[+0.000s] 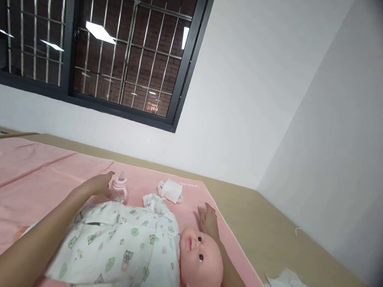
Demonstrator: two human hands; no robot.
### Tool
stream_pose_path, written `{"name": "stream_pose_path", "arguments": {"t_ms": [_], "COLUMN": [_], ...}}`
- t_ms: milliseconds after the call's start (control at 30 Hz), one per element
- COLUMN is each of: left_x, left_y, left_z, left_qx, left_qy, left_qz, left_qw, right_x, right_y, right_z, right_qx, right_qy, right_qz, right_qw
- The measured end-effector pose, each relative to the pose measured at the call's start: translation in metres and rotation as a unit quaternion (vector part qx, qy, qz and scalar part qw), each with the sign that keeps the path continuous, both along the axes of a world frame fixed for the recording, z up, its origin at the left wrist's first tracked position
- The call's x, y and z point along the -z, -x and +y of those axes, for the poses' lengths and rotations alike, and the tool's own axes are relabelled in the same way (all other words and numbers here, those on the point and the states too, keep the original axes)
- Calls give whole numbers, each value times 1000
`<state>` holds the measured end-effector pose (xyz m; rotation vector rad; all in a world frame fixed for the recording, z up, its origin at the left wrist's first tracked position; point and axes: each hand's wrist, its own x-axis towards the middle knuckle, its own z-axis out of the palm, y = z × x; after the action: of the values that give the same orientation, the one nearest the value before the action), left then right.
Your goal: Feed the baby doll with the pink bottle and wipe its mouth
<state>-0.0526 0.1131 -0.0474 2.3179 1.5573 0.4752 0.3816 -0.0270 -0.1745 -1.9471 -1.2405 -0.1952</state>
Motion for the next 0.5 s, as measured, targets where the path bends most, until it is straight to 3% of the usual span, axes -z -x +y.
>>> {"name": "stream_pose_path", "arguments": {"t_ms": [133,200,267,367,500], "left_x": [-25,-34,-39,-42,-40], "left_y": [-1,-12,-32,-72,-136], "left_z": [-25,-43,-63,-89,-115], "left_qx": [-28,-11,40,164,308], "left_qy": [-14,-37,-40,-14,23], "left_qz": [6,-23,-57,-92,-73], "left_qw": [999,999,997,982,948], "right_x": [-1,-1,-3,-9,-19], "right_y": [4,6,9,15,26], "right_z": [-1,-2,-2,-6,-12], "right_qx": [4,3,7,10,-60], "right_qy": [-4,-13,-22,-54,-114], "right_qz": [2,-2,-9,-31,-78], "right_qw": [1000,1000,1000,998,989]}}
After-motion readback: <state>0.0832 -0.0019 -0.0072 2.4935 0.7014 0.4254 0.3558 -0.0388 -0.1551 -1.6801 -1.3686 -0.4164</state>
